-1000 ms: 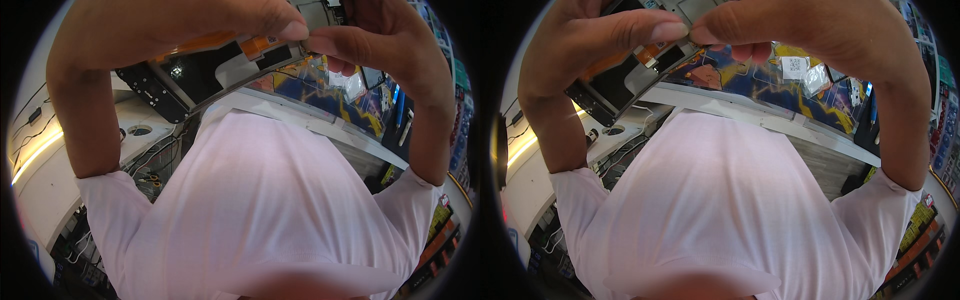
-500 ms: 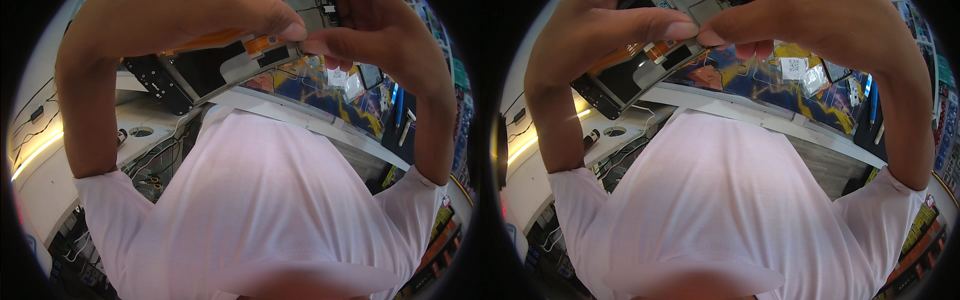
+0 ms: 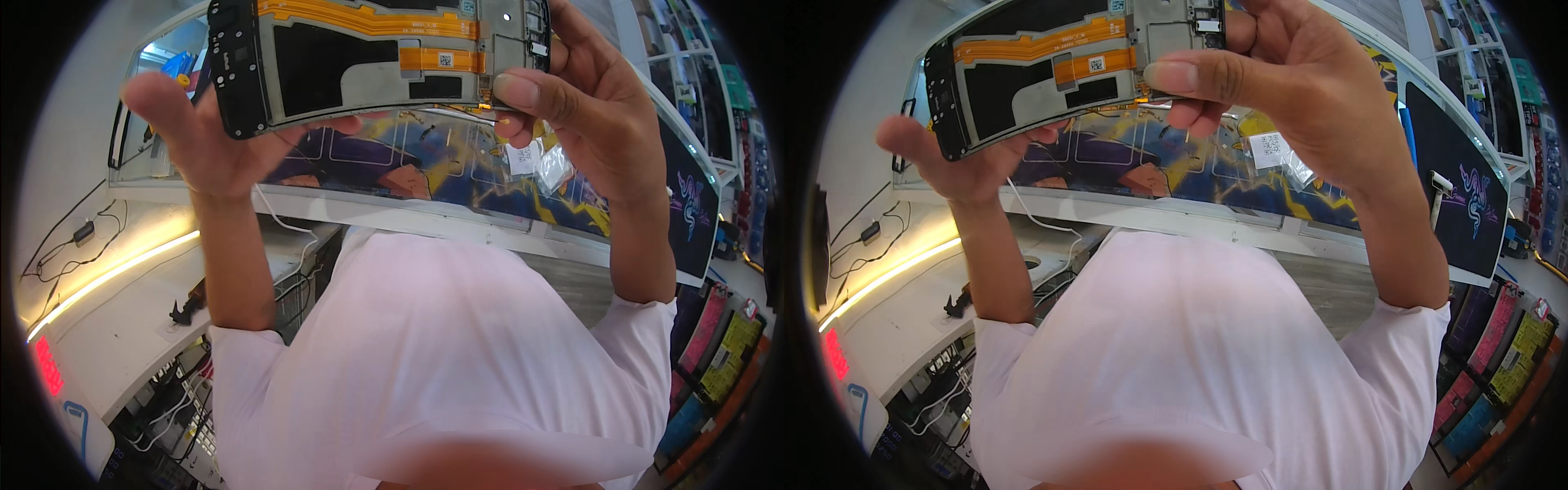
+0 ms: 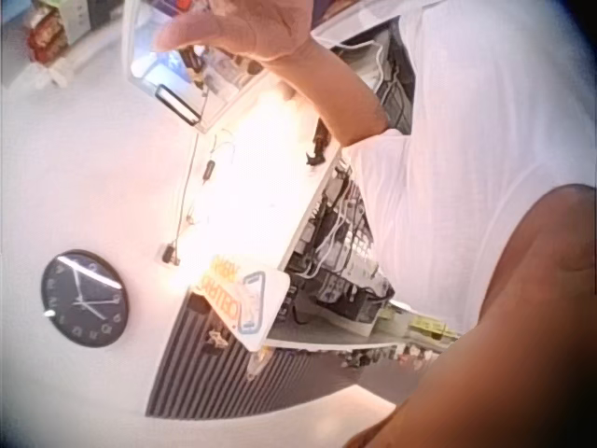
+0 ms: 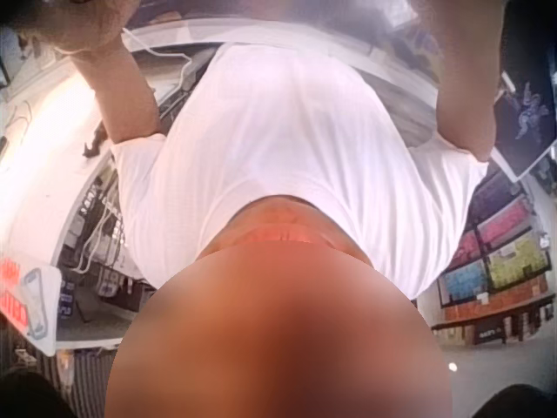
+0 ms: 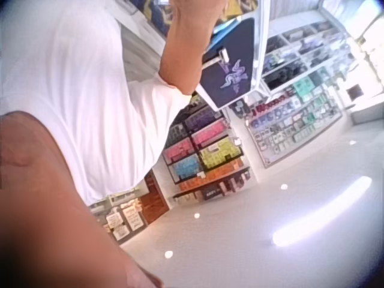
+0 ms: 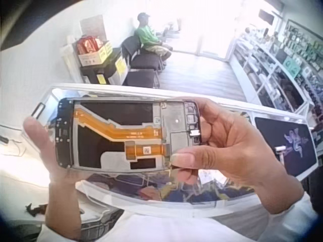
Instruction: The person removes a small adhesive strip from a disassembled smartphone and uses tweezers to adjust internal components. The person then uses a metal tool to pry along the phone's edge while holding the device.
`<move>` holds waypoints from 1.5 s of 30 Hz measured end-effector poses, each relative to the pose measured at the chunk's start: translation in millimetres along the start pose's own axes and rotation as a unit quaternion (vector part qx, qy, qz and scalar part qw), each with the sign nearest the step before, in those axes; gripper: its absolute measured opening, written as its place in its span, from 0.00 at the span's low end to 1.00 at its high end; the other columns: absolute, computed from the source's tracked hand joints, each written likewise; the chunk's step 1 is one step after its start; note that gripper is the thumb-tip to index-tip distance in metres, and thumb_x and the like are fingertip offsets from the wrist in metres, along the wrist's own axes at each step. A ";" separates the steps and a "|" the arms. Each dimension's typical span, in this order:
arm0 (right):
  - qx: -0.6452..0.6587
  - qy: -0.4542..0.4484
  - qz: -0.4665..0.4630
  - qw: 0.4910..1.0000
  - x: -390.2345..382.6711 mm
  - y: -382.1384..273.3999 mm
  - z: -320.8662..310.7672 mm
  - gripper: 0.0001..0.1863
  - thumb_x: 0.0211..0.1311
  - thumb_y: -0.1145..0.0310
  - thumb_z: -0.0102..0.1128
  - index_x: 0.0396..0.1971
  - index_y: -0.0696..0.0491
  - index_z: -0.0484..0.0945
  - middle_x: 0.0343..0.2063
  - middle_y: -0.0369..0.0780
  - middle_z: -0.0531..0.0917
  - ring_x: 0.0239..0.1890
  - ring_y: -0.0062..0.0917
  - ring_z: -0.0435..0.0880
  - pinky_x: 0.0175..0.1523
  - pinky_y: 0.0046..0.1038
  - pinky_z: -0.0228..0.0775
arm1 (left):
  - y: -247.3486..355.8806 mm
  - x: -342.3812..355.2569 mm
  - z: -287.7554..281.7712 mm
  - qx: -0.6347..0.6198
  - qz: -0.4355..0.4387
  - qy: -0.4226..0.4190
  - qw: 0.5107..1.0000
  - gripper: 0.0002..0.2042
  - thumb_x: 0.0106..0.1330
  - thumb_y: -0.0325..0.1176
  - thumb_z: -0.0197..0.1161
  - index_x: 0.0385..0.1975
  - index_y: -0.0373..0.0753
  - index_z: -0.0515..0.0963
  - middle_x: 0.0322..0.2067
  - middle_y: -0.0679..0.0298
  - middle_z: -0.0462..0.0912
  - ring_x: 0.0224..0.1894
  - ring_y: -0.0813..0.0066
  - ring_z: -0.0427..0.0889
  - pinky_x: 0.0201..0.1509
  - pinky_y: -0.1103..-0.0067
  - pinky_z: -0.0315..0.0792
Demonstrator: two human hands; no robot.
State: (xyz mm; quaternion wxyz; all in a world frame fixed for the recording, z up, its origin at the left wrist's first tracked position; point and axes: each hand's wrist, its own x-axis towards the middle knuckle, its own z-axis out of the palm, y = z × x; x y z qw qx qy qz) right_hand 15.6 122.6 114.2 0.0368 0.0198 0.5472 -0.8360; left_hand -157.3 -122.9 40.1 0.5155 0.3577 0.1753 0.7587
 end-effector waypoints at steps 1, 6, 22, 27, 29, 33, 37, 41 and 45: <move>0.006 0.022 0.001 1.000 -2.3 -0.2 2.4 0.35 0.65 0.80 0.62 0.67 0.63 0.54 0.47 0.52 0.82 0.35 0.25 0.86 0.39 0.22 0.83 | -22.4 -1.1 7.2 0.028 0.046 -0.005 0.999 0.53 0.59 0.75 0.52 0.70 0.30 0.57 0.60 0.40 0.72 0.58 0.42 0.78 0.60 0.54 0.75; -0.028 0.092 -0.007 0.995 -8.4 13.5 14.7 0.35 0.64 0.82 0.62 0.67 0.62 0.54 0.51 0.50 0.80 0.42 0.23 0.85 0.43 0.19 0.83 | -62.1 -1.2 61.8 0.339 0.004 0.211 0.917 0.31 0.71 0.55 0.57 0.51 0.25 0.76 0.42 0.46 0.85 0.42 0.59 0.87 0.46 0.68 0.82; -0.156 0.103 -0.031 0.982 -9.5 2.5 35.8 0.34 0.57 0.80 0.70 0.61 0.65 0.62 0.53 0.51 0.79 0.54 0.29 0.80 0.57 0.27 0.75 | -63.6 13.9 93.5 0.381 0.033 0.278 0.881 0.20 0.73 0.34 0.48 0.38 0.17 0.77 0.34 0.42 0.84 0.35 0.57 0.86 0.44 0.66 0.81; -0.206 0.063 -0.063 0.975 -11.7 0.4 28.3 0.35 0.56 0.79 0.71 0.61 0.65 0.62 0.51 0.53 0.79 0.51 0.31 0.82 0.55 0.29 0.76 | -59.5 15.4 97.4 0.392 0.018 0.283 0.875 0.21 0.72 0.35 0.48 0.37 0.16 0.77 0.32 0.41 0.84 0.34 0.57 0.86 0.44 0.66 0.81; -0.253 0.084 -0.065 0.962 -14.6 2.9 27.8 0.35 0.56 0.78 0.71 0.61 0.65 0.63 0.50 0.52 0.79 0.50 0.31 0.82 0.53 0.28 0.76 | -58.2 16.0 98.0 0.395 0.008 0.292 0.871 0.21 0.72 0.35 0.49 0.36 0.16 0.77 0.32 0.40 0.84 0.34 0.56 0.86 0.44 0.66 0.81; -0.277 0.040 -0.023 0.960 -16.6 -5.8 23.7 0.34 0.57 0.78 0.71 0.61 0.65 0.63 0.49 0.52 0.80 0.49 0.30 0.82 0.52 0.28 0.76 | -55.6 17.1 97.9 0.392 0.008 0.285 0.875 0.22 0.73 0.36 0.49 0.37 0.16 0.77 0.33 0.40 0.85 0.33 0.56 0.86 0.44 0.66 0.81; -0.289 0.010 0.013 0.957 -15.2 -16.2 21.1 0.34 0.57 0.77 0.71 0.60 0.65 0.63 0.49 0.52 0.80 0.48 0.30 0.81 0.51 0.28 0.76 | -54.1 18.5 97.1 0.395 0.007 0.284 0.874 0.23 0.72 0.37 0.49 0.36 0.16 0.78 0.32 0.40 0.85 0.33 0.56 0.86 0.44 0.67 0.80; -0.296 -0.007 0.029 0.955 -13.7 -20.6 22.0 0.34 0.57 0.76 0.71 0.60 0.65 0.64 0.49 0.52 0.80 0.48 0.29 0.81 0.51 0.28 0.76 | -53.6 18.3 98.0 0.398 0.005 0.280 0.874 0.23 0.72 0.38 0.49 0.34 0.17 0.80 0.31 0.41 0.85 0.31 0.56 0.86 0.43 0.68 0.80; -0.304 -0.013 0.042 0.952 -12.4 -21.8 22.8 0.33 0.57 0.76 0.72 0.60 0.65 0.64 0.48 0.51 0.80 0.47 0.29 0.81 0.50 0.27 0.76 | -54.7 18.6 97.2 0.393 0.005 0.287 0.873 0.23 0.72 0.37 0.48 0.34 0.18 0.80 0.31 0.42 0.85 0.31 0.57 0.86 0.43 0.69 0.80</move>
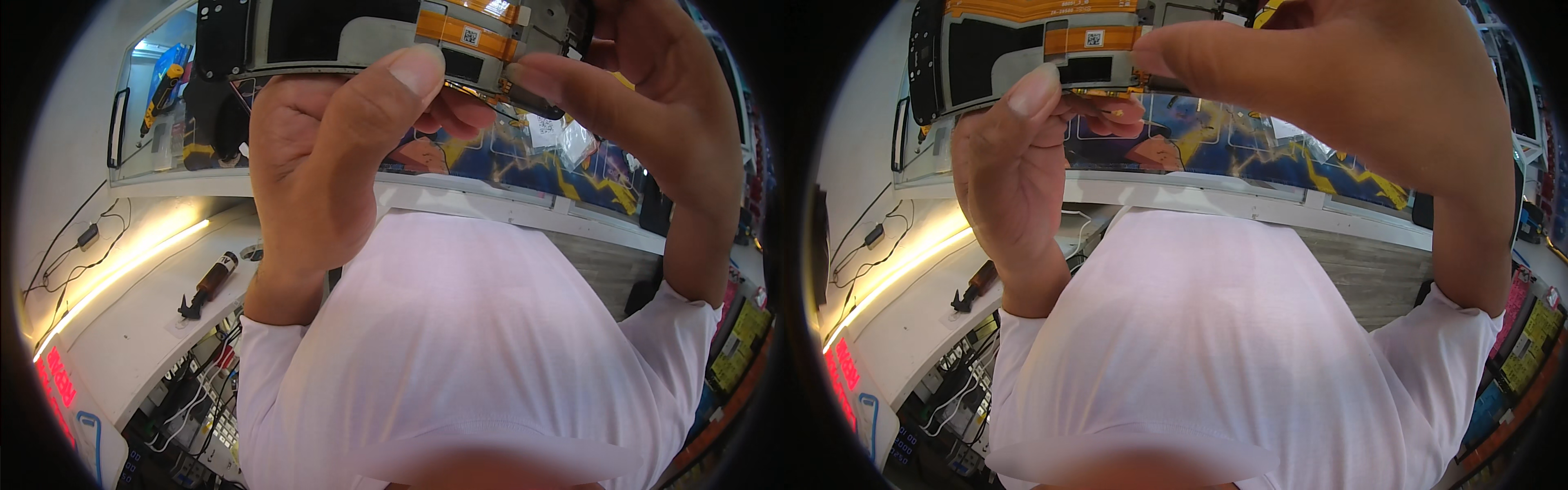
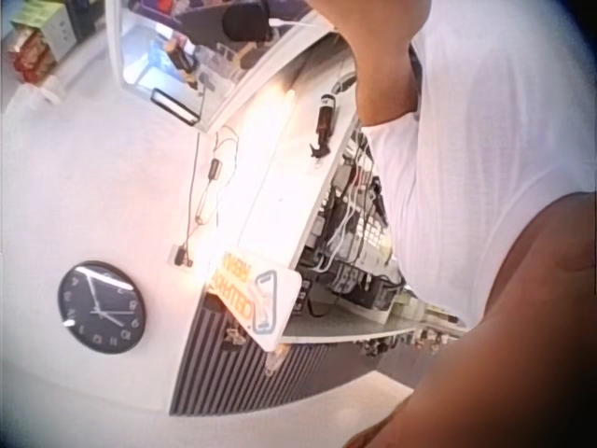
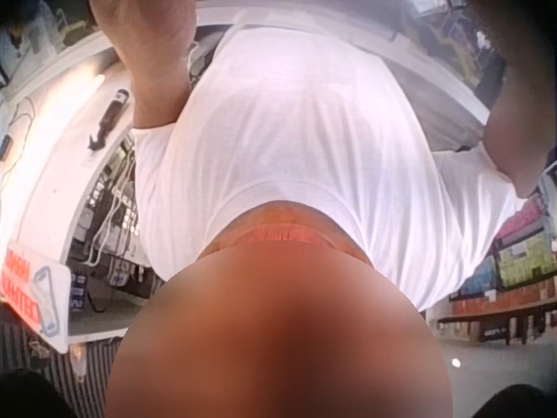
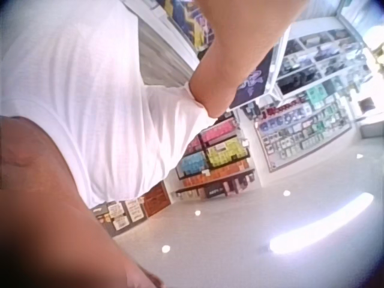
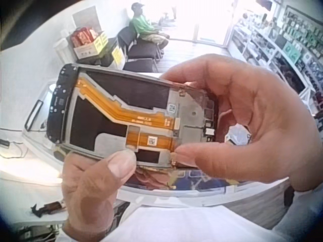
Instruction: The person removes a small adhesive strip from a disassembled smartphone and uses tweezers to adjust internal components. The person then uses a metal tool to pry along the phone's edge while holding the device.
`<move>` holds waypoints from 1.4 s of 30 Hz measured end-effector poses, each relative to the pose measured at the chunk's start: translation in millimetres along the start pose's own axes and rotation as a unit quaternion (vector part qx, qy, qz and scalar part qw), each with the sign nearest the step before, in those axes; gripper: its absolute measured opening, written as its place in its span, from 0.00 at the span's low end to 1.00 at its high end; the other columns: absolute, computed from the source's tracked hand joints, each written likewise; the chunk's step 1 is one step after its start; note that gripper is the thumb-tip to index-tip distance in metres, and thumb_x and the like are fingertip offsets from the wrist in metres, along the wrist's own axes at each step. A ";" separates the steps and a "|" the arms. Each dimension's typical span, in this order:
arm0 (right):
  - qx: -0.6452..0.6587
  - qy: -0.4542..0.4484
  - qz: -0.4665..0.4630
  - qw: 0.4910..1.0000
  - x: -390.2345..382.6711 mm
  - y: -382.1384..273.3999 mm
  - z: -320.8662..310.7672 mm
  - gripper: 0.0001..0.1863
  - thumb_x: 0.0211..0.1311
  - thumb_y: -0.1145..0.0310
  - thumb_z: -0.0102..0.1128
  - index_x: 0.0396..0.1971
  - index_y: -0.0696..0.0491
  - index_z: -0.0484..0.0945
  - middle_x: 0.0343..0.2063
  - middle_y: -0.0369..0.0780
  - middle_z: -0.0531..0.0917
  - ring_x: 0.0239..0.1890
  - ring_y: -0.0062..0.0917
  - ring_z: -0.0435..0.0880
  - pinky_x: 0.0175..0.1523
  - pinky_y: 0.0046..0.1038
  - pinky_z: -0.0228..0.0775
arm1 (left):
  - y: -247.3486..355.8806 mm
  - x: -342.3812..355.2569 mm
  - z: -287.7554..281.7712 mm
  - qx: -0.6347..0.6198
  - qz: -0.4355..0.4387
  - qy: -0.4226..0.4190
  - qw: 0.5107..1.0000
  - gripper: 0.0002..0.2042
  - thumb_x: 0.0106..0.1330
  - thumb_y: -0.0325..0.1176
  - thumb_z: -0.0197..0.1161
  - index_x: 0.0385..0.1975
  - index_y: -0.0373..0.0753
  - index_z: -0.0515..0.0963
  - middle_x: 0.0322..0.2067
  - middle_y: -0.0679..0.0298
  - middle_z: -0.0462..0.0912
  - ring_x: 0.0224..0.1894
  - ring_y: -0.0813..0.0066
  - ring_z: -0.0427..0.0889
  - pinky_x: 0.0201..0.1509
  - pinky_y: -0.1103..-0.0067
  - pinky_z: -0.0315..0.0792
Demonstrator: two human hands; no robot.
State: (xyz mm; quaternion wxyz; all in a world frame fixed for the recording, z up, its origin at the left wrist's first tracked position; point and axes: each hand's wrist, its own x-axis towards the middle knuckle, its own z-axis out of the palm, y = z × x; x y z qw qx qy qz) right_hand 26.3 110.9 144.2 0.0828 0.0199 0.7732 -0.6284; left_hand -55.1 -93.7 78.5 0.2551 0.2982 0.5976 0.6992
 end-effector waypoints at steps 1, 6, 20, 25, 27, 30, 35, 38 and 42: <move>-0.001 -0.001 0.000 1.000 0.0 -0.5 -0.1 0.33 0.57 0.76 0.72 0.60 0.65 0.64 0.48 0.51 0.80 0.47 0.29 0.81 0.50 0.27 0.76 | 0.0 0.1 -0.1 -0.001 0.001 0.000 1.000 0.23 0.72 0.37 0.48 0.34 0.18 0.80 0.31 0.42 0.85 0.31 0.57 0.86 0.42 0.69 0.80; -0.008 -0.009 0.007 1.000 -0.2 -2.9 -0.2 0.33 0.57 0.75 0.72 0.60 0.64 0.65 0.47 0.51 0.80 0.46 0.28 0.81 0.49 0.27 0.75 | 0.5 -0.5 0.2 0.009 0.002 0.008 1.000 0.23 0.72 0.37 0.48 0.34 0.18 0.80 0.31 0.42 0.85 0.32 0.58 0.87 0.43 0.69 0.80; -0.022 -0.025 0.025 0.999 2.1 -10.1 -3.2 0.32 0.58 0.72 0.72 0.59 0.64 0.66 0.46 0.50 0.81 0.43 0.27 0.80 0.47 0.26 0.74 | -0.8 -0.9 -1.4 0.000 0.008 -0.005 1.000 0.22 0.72 0.37 0.47 0.36 0.18 0.80 0.32 0.41 0.85 0.33 0.57 0.87 0.43 0.68 0.80; -0.023 -0.031 0.031 0.999 3.0 -11.0 -3.9 0.32 0.58 0.72 0.72 0.59 0.64 0.67 0.45 0.50 0.81 0.42 0.26 0.80 0.46 0.26 0.74 | -2.4 -1.3 -2.6 -0.002 0.002 -0.004 1.000 0.23 0.72 0.38 0.48 0.36 0.18 0.80 0.32 0.41 0.85 0.34 0.57 0.87 0.44 0.68 0.80; -0.023 -0.034 0.032 0.999 3.4 -11.1 -4.3 0.31 0.58 0.71 0.72 0.59 0.64 0.67 0.45 0.49 0.81 0.42 0.26 0.80 0.45 0.26 0.74 | -3.4 -1.1 -3.0 0.000 0.004 -0.007 1.000 0.23 0.72 0.38 0.48 0.36 0.18 0.80 0.33 0.41 0.85 0.34 0.57 0.87 0.45 0.68 0.80; -0.020 -0.036 0.034 0.999 3.5 -11.2 -4.9 0.31 0.58 0.71 0.72 0.58 0.63 0.67 0.45 0.49 0.81 0.41 0.26 0.80 0.45 0.25 0.74 | -4.6 -0.7 -2.8 0.002 0.008 -0.011 1.000 0.23 0.72 0.38 0.49 0.36 0.18 0.80 0.33 0.42 0.86 0.34 0.58 0.87 0.45 0.69 0.80; -0.014 -0.039 0.038 0.998 4.1 -11.3 -6.9 0.31 0.58 0.70 0.72 0.58 0.63 0.68 0.44 0.49 0.81 0.41 0.25 0.80 0.44 0.25 0.74 | -3.8 -1.3 -0.7 -0.009 0.000 0.006 1.000 0.23 0.72 0.38 0.49 0.36 0.18 0.80 0.32 0.43 0.86 0.34 0.58 0.86 0.45 0.69 0.79; -0.012 -0.040 0.037 0.998 3.6 -11.8 -8.2 0.31 0.58 0.70 0.72 0.58 0.63 0.68 0.44 0.49 0.81 0.40 0.25 0.80 0.43 0.25 0.73 | -2.8 -0.3 -0.7 -0.008 0.009 -0.011 1.000 0.23 0.72 0.38 0.48 0.36 0.18 0.80 0.32 0.43 0.86 0.34 0.59 0.86 0.44 0.69 0.79; -0.011 -0.039 0.039 0.998 3.1 -11.7 -8.8 0.31 0.58 0.69 0.72 0.58 0.63 0.69 0.43 0.48 0.82 0.39 0.25 0.79 0.43 0.24 0.73 | -2.7 1.0 -0.4 0.008 0.007 -0.010 1.000 0.23 0.72 0.38 0.48 0.36 0.19 0.81 0.32 0.43 0.86 0.34 0.58 0.86 0.44 0.69 0.79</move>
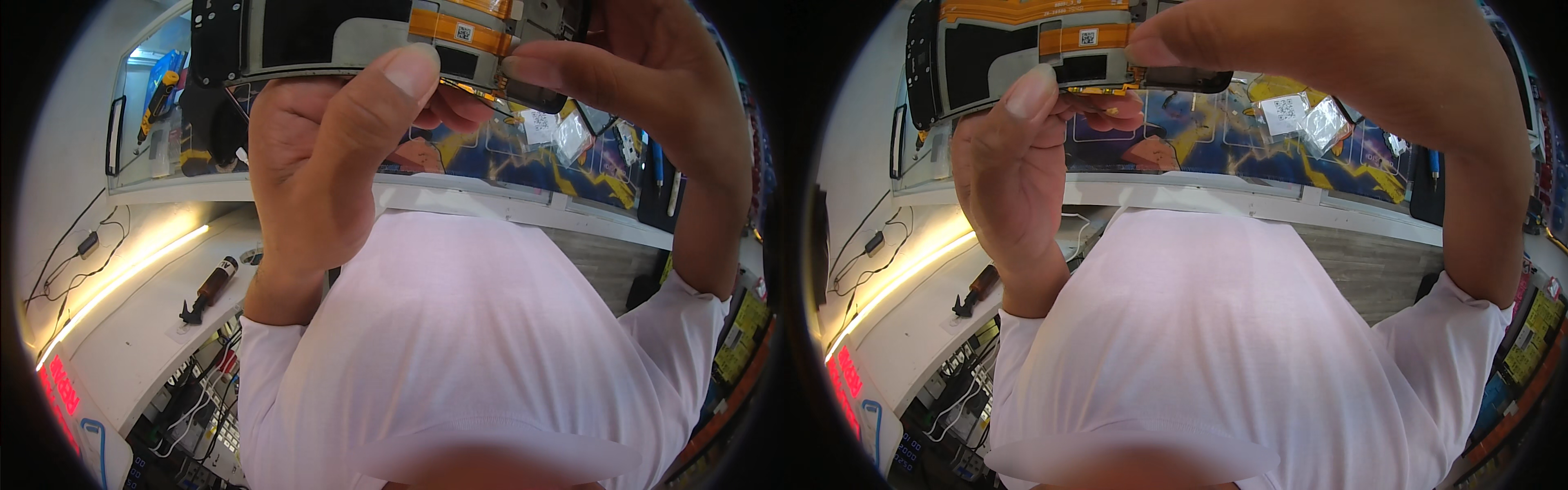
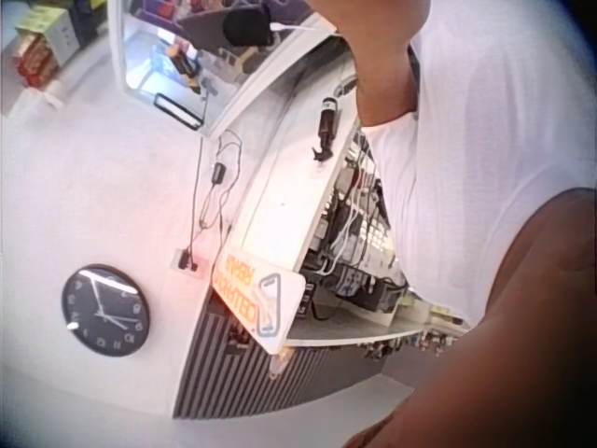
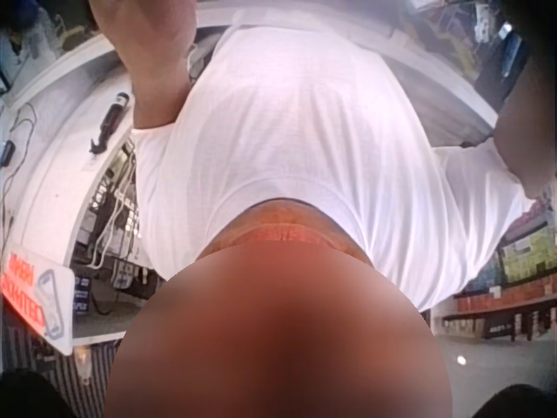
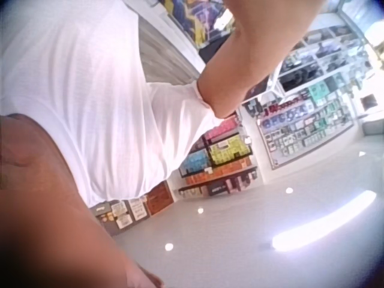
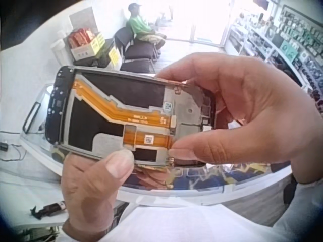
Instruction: The person removes a small adhesive strip from a disassembled smartphone and uses tweezers to adjust internal components. The person then uses a metal tool to pry along the phone's edge while holding the device.
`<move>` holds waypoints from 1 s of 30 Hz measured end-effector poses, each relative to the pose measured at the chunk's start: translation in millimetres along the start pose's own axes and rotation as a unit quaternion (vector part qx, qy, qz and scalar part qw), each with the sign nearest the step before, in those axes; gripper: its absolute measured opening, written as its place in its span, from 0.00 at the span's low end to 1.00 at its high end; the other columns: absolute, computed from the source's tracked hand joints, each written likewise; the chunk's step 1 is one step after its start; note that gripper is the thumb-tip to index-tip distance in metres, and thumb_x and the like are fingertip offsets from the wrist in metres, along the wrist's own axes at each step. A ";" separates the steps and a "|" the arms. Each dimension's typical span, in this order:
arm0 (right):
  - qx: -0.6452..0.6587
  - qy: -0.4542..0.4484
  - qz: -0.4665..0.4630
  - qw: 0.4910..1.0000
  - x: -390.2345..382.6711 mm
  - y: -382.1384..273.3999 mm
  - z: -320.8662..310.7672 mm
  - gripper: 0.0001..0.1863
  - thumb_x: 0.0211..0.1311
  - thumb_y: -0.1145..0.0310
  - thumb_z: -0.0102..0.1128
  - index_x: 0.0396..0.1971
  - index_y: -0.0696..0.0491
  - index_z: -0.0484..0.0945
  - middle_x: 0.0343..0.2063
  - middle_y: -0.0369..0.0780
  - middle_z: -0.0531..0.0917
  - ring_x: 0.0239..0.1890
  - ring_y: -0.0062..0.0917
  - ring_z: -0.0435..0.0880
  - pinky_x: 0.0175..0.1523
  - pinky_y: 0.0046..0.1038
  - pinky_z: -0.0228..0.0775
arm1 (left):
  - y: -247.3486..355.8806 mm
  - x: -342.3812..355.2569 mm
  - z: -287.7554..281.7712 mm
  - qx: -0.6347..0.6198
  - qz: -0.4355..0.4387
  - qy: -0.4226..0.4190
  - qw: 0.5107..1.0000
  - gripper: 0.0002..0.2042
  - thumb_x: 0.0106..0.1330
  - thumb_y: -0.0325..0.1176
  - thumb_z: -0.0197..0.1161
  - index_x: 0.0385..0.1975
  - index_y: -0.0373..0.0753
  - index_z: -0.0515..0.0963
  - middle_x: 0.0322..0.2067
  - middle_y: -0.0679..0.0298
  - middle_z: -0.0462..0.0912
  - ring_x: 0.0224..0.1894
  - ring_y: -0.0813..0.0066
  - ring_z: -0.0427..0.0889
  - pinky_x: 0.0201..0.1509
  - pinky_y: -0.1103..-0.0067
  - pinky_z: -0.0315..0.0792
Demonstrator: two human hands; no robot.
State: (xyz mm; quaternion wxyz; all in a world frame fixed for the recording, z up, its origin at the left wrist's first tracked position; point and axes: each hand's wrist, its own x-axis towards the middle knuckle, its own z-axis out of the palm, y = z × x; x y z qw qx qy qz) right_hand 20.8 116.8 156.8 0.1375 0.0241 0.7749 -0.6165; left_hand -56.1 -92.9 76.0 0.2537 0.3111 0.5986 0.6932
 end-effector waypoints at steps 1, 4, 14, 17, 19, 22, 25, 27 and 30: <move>0.002 0.000 -0.001 1.000 -0.3 0.0 0.1 0.30 0.58 0.69 0.72 0.58 0.63 0.69 0.43 0.48 0.82 0.39 0.25 0.79 0.43 0.24 0.73 | -0.2 0.3 0.4 0.000 0.002 -0.001 1.000 0.23 0.72 0.38 0.48 0.36 0.19 0.81 0.32 0.43 0.86 0.34 0.58 0.86 0.44 0.69 0.79; 0.003 -0.002 0.000 1.000 -0.7 -0.4 -0.3 0.30 0.59 0.68 0.72 0.58 0.63 0.69 0.43 0.48 0.82 0.38 0.24 0.79 0.42 0.24 0.73 | 0.4 0.7 0.6 0.002 0.004 -0.005 1.000 0.23 0.72 0.38 0.48 0.36 0.19 0.81 0.32 0.43 0.86 0.34 0.58 0.87 0.45 0.68 0.79; 0.014 -0.011 0.014 1.000 0.4 -2.3 -1.1 0.30 0.59 0.67 0.72 0.57 0.63 0.70 0.42 0.47 0.82 0.37 0.23 0.79 0.40 0.24 0.72 | -0.4 -1.5 3.9 0.008 0.027 0.001 1.000 0.23 0.72 0.38 0.48 0.36 0.17 0.79 0.33 0.41 0.85 0.35 0.57 0.87 0.46 0.68 0.80; 0.030 -0.012 0.020 0.999 0.7 -0.5 -3.4 0.30 0.59 0.66 0.72 0.57 0.62 0.70 0.41 0.47 0.82 0.36 0.23 0.79 0.40 0.23 0.72 | -2.0 -0.5 3.4 0.016 0.047 -0.003 0.999 0.22 0.72 0.37 0.47 0.37 0.17 0.79 0.33 0.40 0.85 0.36 0.56 0.87 0.47 0.66 0.80; 0.053 -0.012 0.019 0.998 0.0 2.7 -5.9 0.30 0.59 0.66 0.72 0.57 0.62 0.70 0.41 0.47 0.82 0.36 0.23 0.79 0.40 0.23 0.72 | -1.6 0.0 3.2 -0.003 0.039 0.004 0.999 0.22 0.72 0.36 0.47 0.38 0.16 0.78 0.34 0.40 0.85 0.36 0.55 0.86 0.47 0.65 0.80; 0.112 -0.004 0.009 0.994 0.8 8.0 -9.8 0.29 0.59 0.65 0.72 0.57 0.62 0.71 0.41 0.47 0.82 0.35 0.22 0.79 0.39 0.23 0.72 | 1.2 -0.4 2.8 -0.004 0.036 0.021 0.999 0.22 0.72 0.34 0.46 0.40 0.15 0.77 0.34 0.39 0.84 0.37 0.54 0.86 0.48 0.64 0.80; 0.173 0.008 0.017 0.985 1.6 8.2 -9.3 0.29 0.59 0.65 0.72 0.56 0.62 0.71 0.41 0.47 0.83 0.35 0.22 0.78 0.38 0.23 0.72 | 3.3 -1.0 2.7 0.017 0.036 0.026 0.999 0.22 0.73 0.34 0.45 0.41 0.14 0.75 0.35 0.38 0.84 0.37 0.53 0.86 0.49 0.63 0.80; 0.206 0.017 0.035 0.978 3.5 6.3 -5.6 0.29 0.59 0.65 0.72 0.56 0.62 0.71 0.40 0.46 0.83 0.34 0.22 0.78 0.38 0.23 0.72 | 2.2 -0.7 3.3 0.019 0.037 0.026 0.999 0.22 0.73 0.34 0.45 0.42 0.14 0.75 0.36 0.38 0.84 0.38 0.52 0.86 0.50 0.62 0.80; 0.221 0.032 0.051 0.973 3.1 1.8 1.8 0.29 0.59 0.63 0.73 0.56 0.62 0.72 0.40 0.46 0.83 0.33 0.21 0.78 0.37 0.22 0.71 | -2.1 -0.2 4.4 0.006 0.047 0.027 0.999 0.21 0.73 0.34 0.45 0.43 0.13 0.74 0.37 0.38 0.84 0.40 0.51 0.86 0.51 0.62 0.79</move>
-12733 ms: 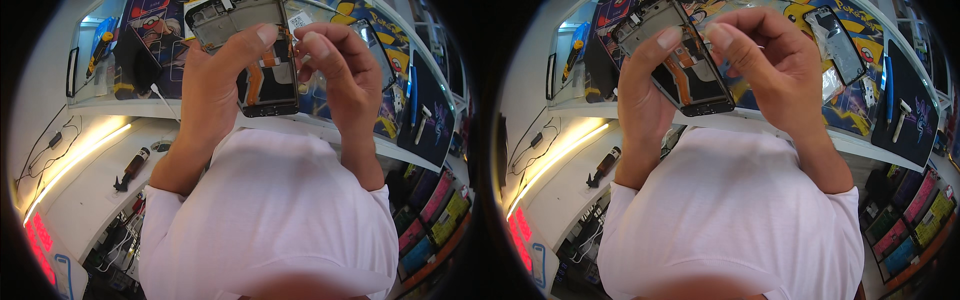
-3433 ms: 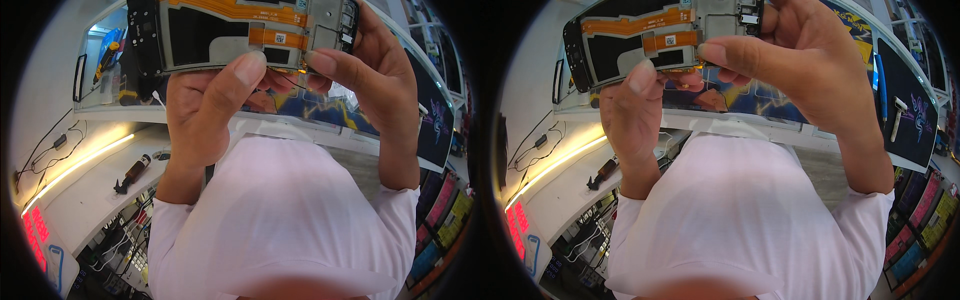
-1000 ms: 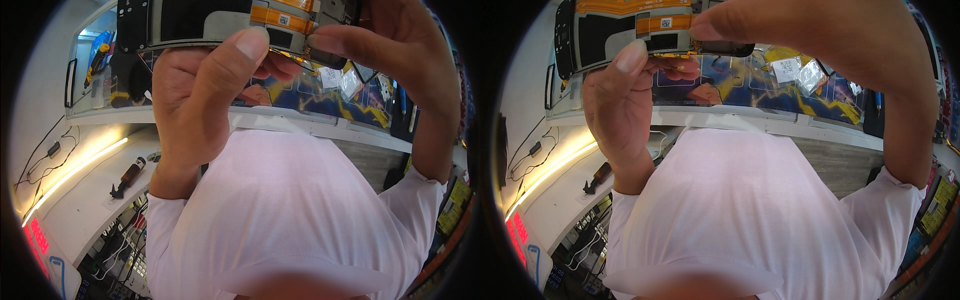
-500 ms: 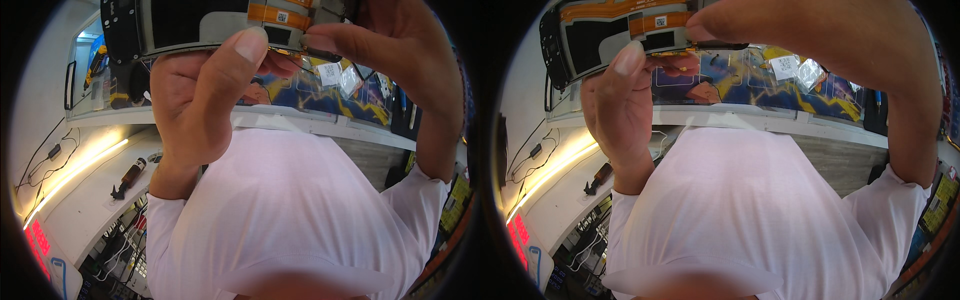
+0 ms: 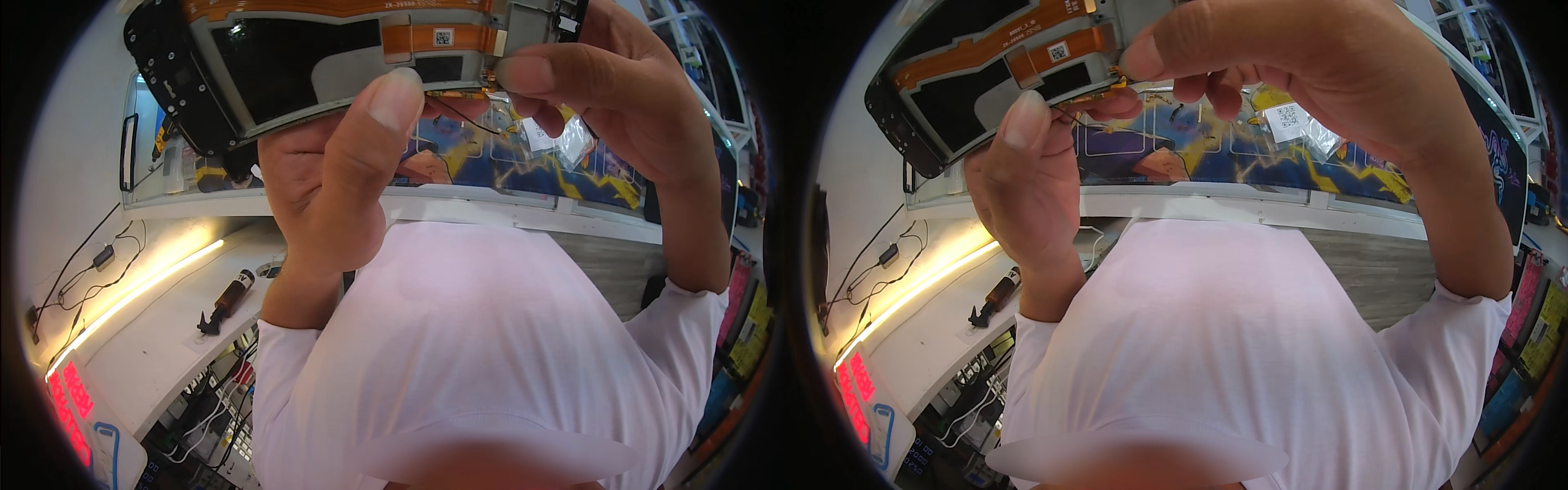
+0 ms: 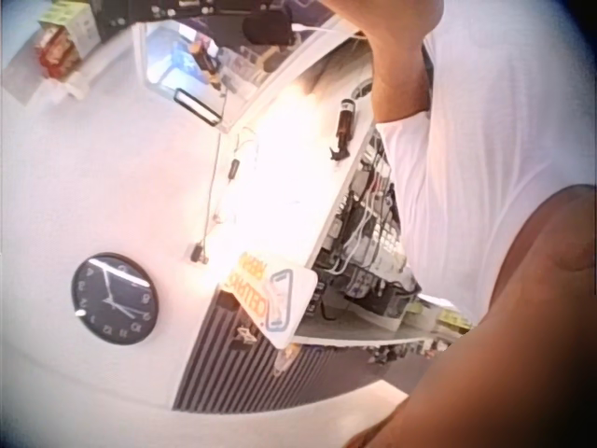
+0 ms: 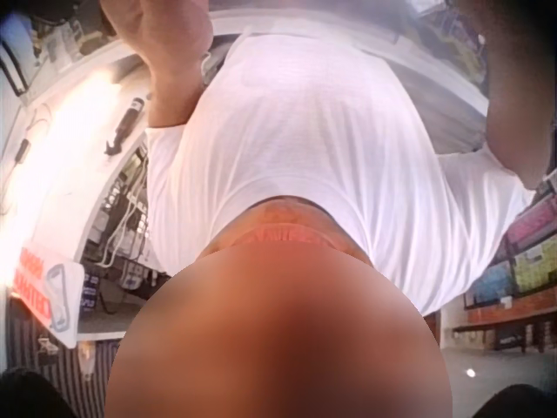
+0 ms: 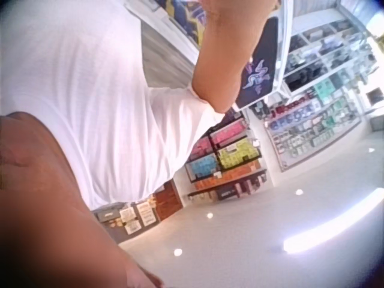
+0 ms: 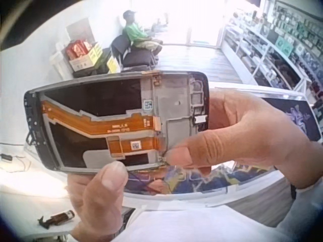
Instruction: The person removes a small adhesive strip from a disassembled smartphone and uses tweezers to adjust internal components. The person then uses a metal tool to pry along the phone's edge while holding the device.
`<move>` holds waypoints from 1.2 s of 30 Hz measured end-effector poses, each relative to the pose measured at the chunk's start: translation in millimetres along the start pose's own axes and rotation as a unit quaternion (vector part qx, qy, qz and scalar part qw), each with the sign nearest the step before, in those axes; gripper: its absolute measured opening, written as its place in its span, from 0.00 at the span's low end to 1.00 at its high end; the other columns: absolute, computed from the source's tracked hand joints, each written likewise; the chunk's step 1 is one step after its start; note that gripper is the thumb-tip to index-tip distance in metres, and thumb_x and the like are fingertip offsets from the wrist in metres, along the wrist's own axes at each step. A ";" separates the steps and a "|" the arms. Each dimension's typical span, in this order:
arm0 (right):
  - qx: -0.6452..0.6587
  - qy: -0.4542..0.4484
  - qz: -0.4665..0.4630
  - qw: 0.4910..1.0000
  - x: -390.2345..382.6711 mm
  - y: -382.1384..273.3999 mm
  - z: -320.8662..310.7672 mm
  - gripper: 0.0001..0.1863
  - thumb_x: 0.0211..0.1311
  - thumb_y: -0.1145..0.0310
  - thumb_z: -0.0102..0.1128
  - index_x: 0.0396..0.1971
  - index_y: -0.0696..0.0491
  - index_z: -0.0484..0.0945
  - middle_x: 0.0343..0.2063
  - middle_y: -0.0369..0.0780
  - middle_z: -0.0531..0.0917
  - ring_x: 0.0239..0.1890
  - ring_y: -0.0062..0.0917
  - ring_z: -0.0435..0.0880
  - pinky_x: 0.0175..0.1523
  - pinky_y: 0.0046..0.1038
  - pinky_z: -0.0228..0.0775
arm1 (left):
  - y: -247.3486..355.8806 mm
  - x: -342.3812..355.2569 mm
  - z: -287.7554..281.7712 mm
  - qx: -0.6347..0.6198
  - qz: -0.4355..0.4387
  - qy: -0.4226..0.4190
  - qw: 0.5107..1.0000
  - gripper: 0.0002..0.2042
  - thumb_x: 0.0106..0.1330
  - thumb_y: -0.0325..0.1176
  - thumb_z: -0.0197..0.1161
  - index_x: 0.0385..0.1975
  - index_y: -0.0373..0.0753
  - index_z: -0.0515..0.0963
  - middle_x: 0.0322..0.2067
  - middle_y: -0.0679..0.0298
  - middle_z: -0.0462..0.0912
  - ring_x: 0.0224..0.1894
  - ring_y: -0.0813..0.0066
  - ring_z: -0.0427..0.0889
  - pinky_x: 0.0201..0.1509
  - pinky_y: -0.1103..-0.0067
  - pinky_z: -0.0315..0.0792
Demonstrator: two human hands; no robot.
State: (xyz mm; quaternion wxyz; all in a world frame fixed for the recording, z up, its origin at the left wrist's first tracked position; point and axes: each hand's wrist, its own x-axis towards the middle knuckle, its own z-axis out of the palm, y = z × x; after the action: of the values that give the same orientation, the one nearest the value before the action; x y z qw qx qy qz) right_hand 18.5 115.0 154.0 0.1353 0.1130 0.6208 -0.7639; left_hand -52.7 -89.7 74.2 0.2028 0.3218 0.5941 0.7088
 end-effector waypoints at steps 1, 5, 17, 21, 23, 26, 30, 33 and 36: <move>-0.002 0.002 0.001 1.000 0.3 0.2 1.8 0.29 0.59 0.63 0.73 0.55 0.62 0.73 0.39 0.46 0.83 0.32 0.21 0.77 0.36 0.22 0.70 | -1.7 0.3 -0.3 -0.003 0.009 -0.003 1.000 0.21 0.73 0.33 0.45 0.43 0.13 0.74 0.37 0.38 0.83 0.40 0.51 0.86 0.51 0.62 0.79; -0.012 0.007 0.002 1.000 1.5 -6.5 4.9 0.31 0.57 0.64 0.74 0.55 0.64 0.72 0.42 0.48 0.84 0.34 0.22 0.79 0.38 0.24 0.71 | -5.3 0.6 -2.6 -0.012 0.024 -0.015 1.000 0.21 0.73 0.33 0.45 0.43 0.13 0.74 0.38 0.38 0.83 0.41 0.51 0.86 0.52 0.62 0.79; -0.182 0.004 -0.084 0.980 -0.6 -2.8 12.5 0.31 0.57 0.71 0.72 0.58 0.67 0.70 0.49 0.53 0.82 0.48 0.31 0.80 0.55 0.32 0.72 | -5.0 0.1 -3.5 -0.014 0.039 -0.030 0.999 0.21 0.73 0.32 0.44 0.41 0.13 0.75 0.36 0.38 0.84 0.40 0.51 0.86 0.51 0.62 0.79; -0.130 -0.065 -0.109 0.983 5.3 -0.9 -7.6 0.31 0.57 0.71 0.72 0.58 0.67 0.69 0.49 0.52 0.82 0.48 0.30 0.80 0.55 0.33 0.73 | -4.9 1.6 -3.6 -0.019 0.056 -0.031 0.998 0.21 0.72 0.32 0.45 0.41 0.13 0.75 0.36 0.37 0.83 0.39 0.51 0.86 0.50 0.63 0.79; -0.117 -0.090 -0.114 0.982 9.3 1.7 -10.1 0.32 0.57 0.71 0.73 0.58 0.67 0.69 0.49 0.52 0.82 0.49 0.30 0.81 0.55 0.34 0.73 | -5.3 1.5 -2.9 -0.019 0.056 -0.024 0.998 0.20 0.72 0.32 0.46 0.40 0.13 0.76 0.36 0.37 0.83 0.39 0.52 0.86 0.50 0.63 0.79; -0.149 -0.076 -0.168 0.971 17.4 10.2 -4.8 0.31 0.56 0.70 0.73 0.57 0.67 0.70 0.48 0.51 0.82 0.48 0.30 0.81 0.54 0.32 0.74 | -7.7 0.1 -1.6 -0.022 0.057 -0.011 0.998 0.20 0.72 0.32 0.46 0.39 0.14 0.76 0.36 0.37 0.83 0.39 0.52 0.86 0.51 0.63 0.79; -0.175 0.005 -0.082 0.981 6.6 4.5 6.0 0.31 0.56 0.67 0.74 0.55 0.66 0.71 0.45 0.49 0.84 0.45 0.27 0.83 0.50 0.27 0.77 | -14.0 -1.7 -0.6 -0.056 0.045 0.029 0.997 0.18 0.73 0.33 0.50 0.43 0.18 0.77 0.38 0.43 0.84 0.39 0.57 0.86 0.49 0.66 0.79; -0.153 0.038 -0.041 0.987 -0.2 2.9 6.0 0.31 0.57 0.64 0.75 0.55 0.64 0.73 0.42 0.46 0.84 0.39 0.24 0.83 0.44 0.23 0.77 | -22.8 5.6 -2.3 -0.226 0.043 0.038 0.972 0.16 0.75 0.34 0.52 0.46 0.22 0.76 0.39 0.47 0.84 0.39 0.61 0.86 0.49 0.66 0.78; -0.089 0.013 -0.043 0.995 6.8 12.8 -14.6 0.27 0.60 0.61 0.73 0.53 0.62 0.75 0.36 0.40 0.83 0.33 0.19 0.80 0.38 0.19 0.75 | -29.2 13.0 -11.0 -0.242 0.018 0.010 0.970 0.19 0.77 0.38 0.47 0.47 0.23 0.74 0.38 0.45 0.84 0.38 0.55 0.86 0.47 0.67 0.78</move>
State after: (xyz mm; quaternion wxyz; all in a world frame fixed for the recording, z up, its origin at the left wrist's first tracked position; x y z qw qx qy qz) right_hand 16.6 126.4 136.9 0.1036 0.0831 0.6927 -0.7089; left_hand -72.4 -82.7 47.7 0.2561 0.2665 0.4009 0.8382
